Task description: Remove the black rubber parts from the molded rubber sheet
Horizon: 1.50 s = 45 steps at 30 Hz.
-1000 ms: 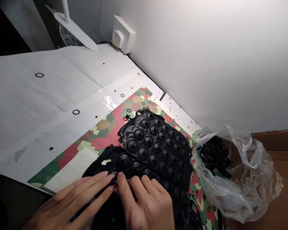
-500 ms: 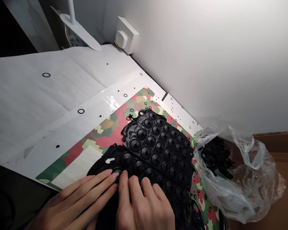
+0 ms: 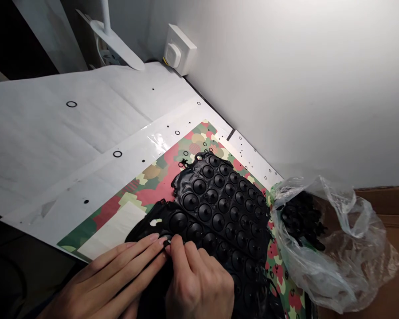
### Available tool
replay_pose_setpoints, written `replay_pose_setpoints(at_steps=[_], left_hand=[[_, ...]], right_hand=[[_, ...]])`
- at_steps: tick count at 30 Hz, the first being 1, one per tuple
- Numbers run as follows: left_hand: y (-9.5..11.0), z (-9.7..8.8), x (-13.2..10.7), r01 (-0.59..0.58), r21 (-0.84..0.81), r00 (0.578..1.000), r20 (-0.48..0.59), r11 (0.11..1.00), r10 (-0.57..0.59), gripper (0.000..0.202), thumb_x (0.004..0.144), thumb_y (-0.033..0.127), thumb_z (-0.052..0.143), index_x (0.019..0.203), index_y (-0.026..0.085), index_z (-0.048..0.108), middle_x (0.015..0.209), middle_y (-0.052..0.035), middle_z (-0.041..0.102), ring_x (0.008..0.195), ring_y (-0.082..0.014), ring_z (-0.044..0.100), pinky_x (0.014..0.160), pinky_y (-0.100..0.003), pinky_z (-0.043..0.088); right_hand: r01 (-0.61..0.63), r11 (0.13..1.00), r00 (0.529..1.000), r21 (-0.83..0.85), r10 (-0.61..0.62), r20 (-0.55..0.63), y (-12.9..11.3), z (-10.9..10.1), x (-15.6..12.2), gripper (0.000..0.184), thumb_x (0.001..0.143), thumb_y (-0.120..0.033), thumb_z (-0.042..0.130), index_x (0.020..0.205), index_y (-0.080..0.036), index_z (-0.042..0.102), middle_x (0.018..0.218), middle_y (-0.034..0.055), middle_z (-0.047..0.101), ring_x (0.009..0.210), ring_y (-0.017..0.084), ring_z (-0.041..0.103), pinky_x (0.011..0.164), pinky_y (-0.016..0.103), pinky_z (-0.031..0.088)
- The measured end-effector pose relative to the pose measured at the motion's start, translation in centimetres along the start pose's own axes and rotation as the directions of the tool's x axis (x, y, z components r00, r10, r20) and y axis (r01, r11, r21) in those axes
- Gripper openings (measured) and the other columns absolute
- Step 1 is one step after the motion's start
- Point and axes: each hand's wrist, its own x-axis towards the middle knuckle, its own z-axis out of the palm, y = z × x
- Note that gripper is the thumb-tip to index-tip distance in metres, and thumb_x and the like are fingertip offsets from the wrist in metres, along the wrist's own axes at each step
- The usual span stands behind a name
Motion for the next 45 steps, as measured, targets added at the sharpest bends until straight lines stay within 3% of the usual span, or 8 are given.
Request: replay_pose_setpoints(at_steps=[6,11,15,18,27,32,36,45], left_hand=[[-0.4,-0.1,0.6,-0.022,0.023,1.0,0.014,0.999,0.022,0.053,0.102,-0.001,0.052,0.151,0.009,0.071,0.16,-0.0094,0.071,0.157,-0.0219,0.06,0.137,-0.035,0.038],[-0.4,0.1,0.6,-0.03,0.034,1.0,-0.003,0.999,0.031,0.052,0.101,-0.001,0.053,0.148,0.009,0.072,0.159,-0.0098,0.072,0.156,-0.0218,0.061,0.138,-0.035,0.038],[-0.2,0.1,0.8,0.005,0.034,1.0,-0.002,0.999,-0.005,0.052,0.102,0.0,0.053,0.149,0.011,0.073,0.159,-0.0068,0.072,0.155,-0.0201,0.062,0.139,-0.034,0.036],[-0.1,-0.2,0.8,-0.012,0.051,1.0,0.003,0.999,0.012,0.052,0.103,0.0,0.05,0.147,0.012,0.074,0.158,-0.0051,0.073,0.152,-0.0188,0.065,0.14,-0.032,0.035],[-0.4,-0.3,0.9,-0.024,0.048,0.999,0.029,0.999,0.022,0.054,0.102,-0.001,0.051,0.149,0.012,0.073,0.16,-0.0058,0.071,0.152,-0.02,0.065,0.138,-0.032,0.038],[-0.3,-0.6,0.9,-0.023,0.055,0.999,0.039,0.998,0.02,0.053,0.103,0.0,0.049,0.149,0.013,0.074,0.159,-0.0052,0.072,0.152,-0.0194,0.065,0.139,-0.031,0.038],[-0.2,-0.7,1.0,-0.026,0.044,0.999,0.042,0.999,0.024,0.051,0.103,0.001,0.05,0.147,0.011,0.074,0.158,-0.0063,0.072,0.153,-0.0204,0.064,0.139,-0.032,0.038],[-0.2,-0.7,1.1,-0.042,0.041,0.999,0.027,0.998,0.041,0.047,0.107,0.005,0.047,0.143,0.01,0.076,0.157,-0.008,0.074,0.151,-0.0202,0.065,0.141,-0.033,0.034]], right_hand=[[-0.103,0.967,0.989,0.235,0.075,0.124,0.7,0.6,-2.0,0.035,0.117,-0.014,0.047,0.127,-0.016,0.08,0.085,0.0032,0.082,0.066,0.013,0.08,0.068,0.016,0.059],[-0.169,0.923,0.977,0.347,0.11,0.185,0.9,0.6,-2.3,0.033,0.117,-0.014,0.048,0.131,-0.017,0.078,0.086,0.0023,0.081,0.072,0.013,0.081,0.07,0.015,0.059],[-0.068,0.969,0.995,0.236,0.048,0.09,0.9,0.1,-1.2,0.04,0.124,-0.024,0.042,0.121,-0.016,0.081,0.076,-0.0001,0.075,0.059,0.011,0.073,0.056,0.021,0.051],[0.016,0.993,0.996,0.119,-0.027,0.089,1.2,-0.6,-0.2,0.044,0.125,-0.025,0.04,0.118,-0.017,0.083,0.071,-0.002,0.07,0.055,0.011,0.068,0.052,0.027,0.044],[0.142,0.989,0.982,0.048,-0.147,0.121,2.3,-1.7,0.4,0.04,0.126,-0.025,0.043,0.122,-0.019,0.082,0.076,-0.0022,0.074,0.062,0.013,0.07,0.06,0.03,0.045],[0.191,0.981,0.972,-0.021,-0.186,0.141,2.1,-2.2,0.8,0.041,0.124,-0.017,0.04,0.124,-0.018,0.081,0.077,-0.0016,0.075,0.062,0.013,0.067,0.061,0.031,0.043],[0.286,0.954,0.945,-0.09,-0.265,0.194,1.9,-3.0,1.6,0.032,0.117,-0.01,0.049,0.126,-0.014,0.08,0.08,0.0023,0.077,0.067,0.014,0.067,0.064,0.03,0.045],[0.397,0.908,0.899,-0.132,-0.356,0.254,1.3,-3.5,2.8,0.028,0.111,-0.015,0.057,0.126,-0.013,0.08,0.077,0.0048,0.073,0.065,0.017,0.062,0.063,0.033,0.047]])
